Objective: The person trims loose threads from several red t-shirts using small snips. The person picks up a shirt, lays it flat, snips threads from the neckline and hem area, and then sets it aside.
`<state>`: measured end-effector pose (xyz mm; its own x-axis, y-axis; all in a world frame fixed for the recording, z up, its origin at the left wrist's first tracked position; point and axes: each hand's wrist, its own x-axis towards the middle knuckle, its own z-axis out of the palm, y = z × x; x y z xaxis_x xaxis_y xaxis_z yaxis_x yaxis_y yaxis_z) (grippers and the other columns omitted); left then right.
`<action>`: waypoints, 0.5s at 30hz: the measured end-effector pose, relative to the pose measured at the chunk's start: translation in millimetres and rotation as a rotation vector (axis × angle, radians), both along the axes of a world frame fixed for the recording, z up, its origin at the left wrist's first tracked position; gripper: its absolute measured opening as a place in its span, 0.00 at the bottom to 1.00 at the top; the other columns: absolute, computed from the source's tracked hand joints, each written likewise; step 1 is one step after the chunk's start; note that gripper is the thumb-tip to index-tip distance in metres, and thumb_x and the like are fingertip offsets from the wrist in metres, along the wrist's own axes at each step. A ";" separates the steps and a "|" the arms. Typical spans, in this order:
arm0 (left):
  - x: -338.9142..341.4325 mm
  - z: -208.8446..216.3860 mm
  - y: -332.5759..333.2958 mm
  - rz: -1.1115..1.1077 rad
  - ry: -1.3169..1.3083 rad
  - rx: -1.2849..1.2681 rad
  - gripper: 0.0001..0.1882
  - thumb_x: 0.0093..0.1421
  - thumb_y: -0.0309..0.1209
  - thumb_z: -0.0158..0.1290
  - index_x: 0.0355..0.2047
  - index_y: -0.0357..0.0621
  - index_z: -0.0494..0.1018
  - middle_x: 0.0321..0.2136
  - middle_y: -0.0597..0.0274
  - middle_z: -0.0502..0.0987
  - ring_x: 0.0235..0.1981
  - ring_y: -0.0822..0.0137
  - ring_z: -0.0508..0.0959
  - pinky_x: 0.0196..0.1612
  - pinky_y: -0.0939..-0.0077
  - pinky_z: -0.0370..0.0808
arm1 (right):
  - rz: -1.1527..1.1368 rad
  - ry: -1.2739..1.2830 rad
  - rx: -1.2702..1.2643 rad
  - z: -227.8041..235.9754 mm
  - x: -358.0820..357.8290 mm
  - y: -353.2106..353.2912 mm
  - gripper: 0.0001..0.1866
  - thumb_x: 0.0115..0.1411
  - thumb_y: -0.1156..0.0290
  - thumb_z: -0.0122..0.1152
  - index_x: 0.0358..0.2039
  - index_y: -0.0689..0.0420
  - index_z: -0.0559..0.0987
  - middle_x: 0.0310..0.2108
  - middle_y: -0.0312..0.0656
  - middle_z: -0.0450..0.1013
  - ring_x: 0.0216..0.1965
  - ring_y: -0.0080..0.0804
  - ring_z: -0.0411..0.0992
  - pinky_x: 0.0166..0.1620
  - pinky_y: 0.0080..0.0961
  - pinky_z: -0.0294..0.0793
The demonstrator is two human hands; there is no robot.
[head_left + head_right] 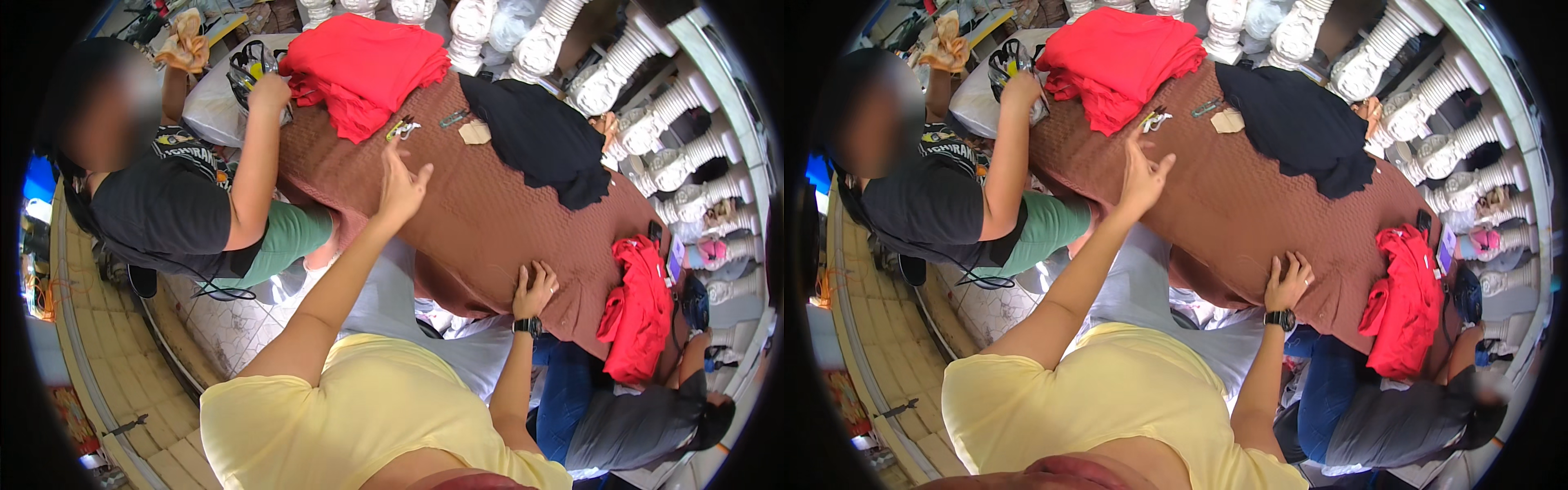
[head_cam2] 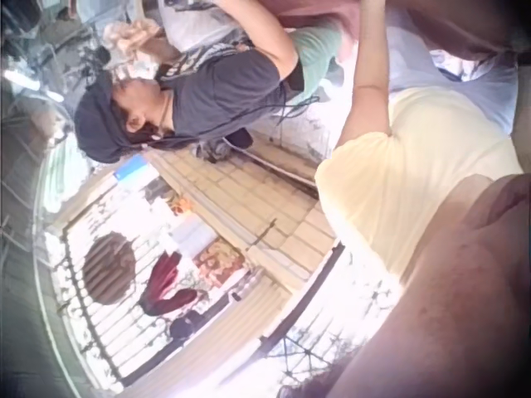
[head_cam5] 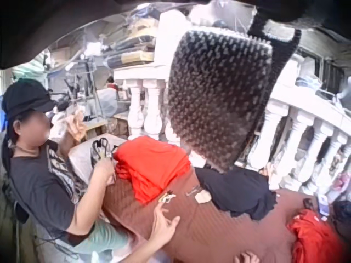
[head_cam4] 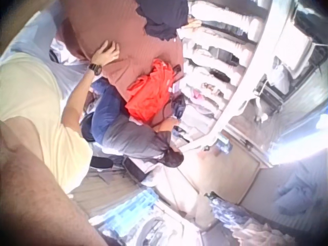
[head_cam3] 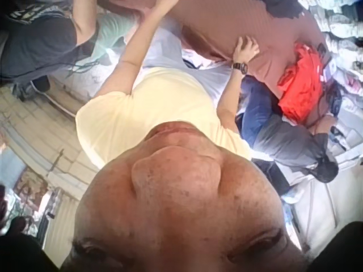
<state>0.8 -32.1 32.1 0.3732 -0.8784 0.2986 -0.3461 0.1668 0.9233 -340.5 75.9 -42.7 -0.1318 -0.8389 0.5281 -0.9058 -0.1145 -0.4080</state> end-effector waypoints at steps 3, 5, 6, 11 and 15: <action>10.1 2.3 -7.1 0.021 -0.013 -0.019 0.45 0.57 0.27 0.64 0.68 0.37 0.47 0.52 0.43 0.64 0.29 0.65 0.76 0.35 0.75 0.77 | -0.027 0.009 -0.020 -1.9 1.9 -0.2 0.15 0.61 0.63 0.65 0.45 0.56 0.80 0.50 0.48 0.71 0.52 0.53 0.65 0.55 0.47 0.66; 19.1 -2.9 -10.1 0.065 -0.140 -0.067 0.44 0.58 0.27 0.63 0.67 0.37 0.48 0.52 0.42 0.64 0.32 0.63 0.77 0.36 0.75 0.77 | -0.033 0.015 -0.026 -0.6 2.0 0.1 0.14 0.61 0.64 0.65 0.44 0.56 0.80 0.50 0.48 0.72 0.51 0.52 0.66 0.55 0.47 0.67; 23.2 -4.3 -10.6 0.089 -0.208 -0.089 0.44 0.58 0.27 0.63 0.67 0.37 0.48 0.52 0.42 0.64 0.33 0.62 0.77 0.36 0.75 0.78 | -0.030 0.013 -0.029 -0.6 1.7 1.4 0.14 0.61 0.64 0.65 0.44 0.56 0.80 0.50 0.48 0.71 0.51 0.53 0.66 0.55 0.47 0.67; 40.1 -18.6 -8.2 0.017 -0.289 0.104 0.39 0.58 0.33 0.63 0.64 0.36 0.55 0.53 0.42 0.64 0.36 0.60 0.77 0.39 0.70 0.78 | -0.019 0.026 -0.046 -1.3 -0.9 4.0 0.13 0.61 0.65 0.64 0.44 0.55 0.80 0.50 0.48 0.71 0.52 0.53 0.66 0.55 0.47 0.67; 49.7 -19.6 -0.4 0.003 -0.264 0.080 0.35 0.58 0.34 0.64 0.62 0.38 0.60 0.51 0.46 0.66 0.31 0.62 0.78 0.39 0.70 0.78 | -0.042 -0.012 -0.013 -1.0 4.4 4.7 0.13 0.61 0.65 0.64 0.44 0.55 0.80 0.51 0.47 0.71 0.53 0.52 0.66 0.55 0.47 0.67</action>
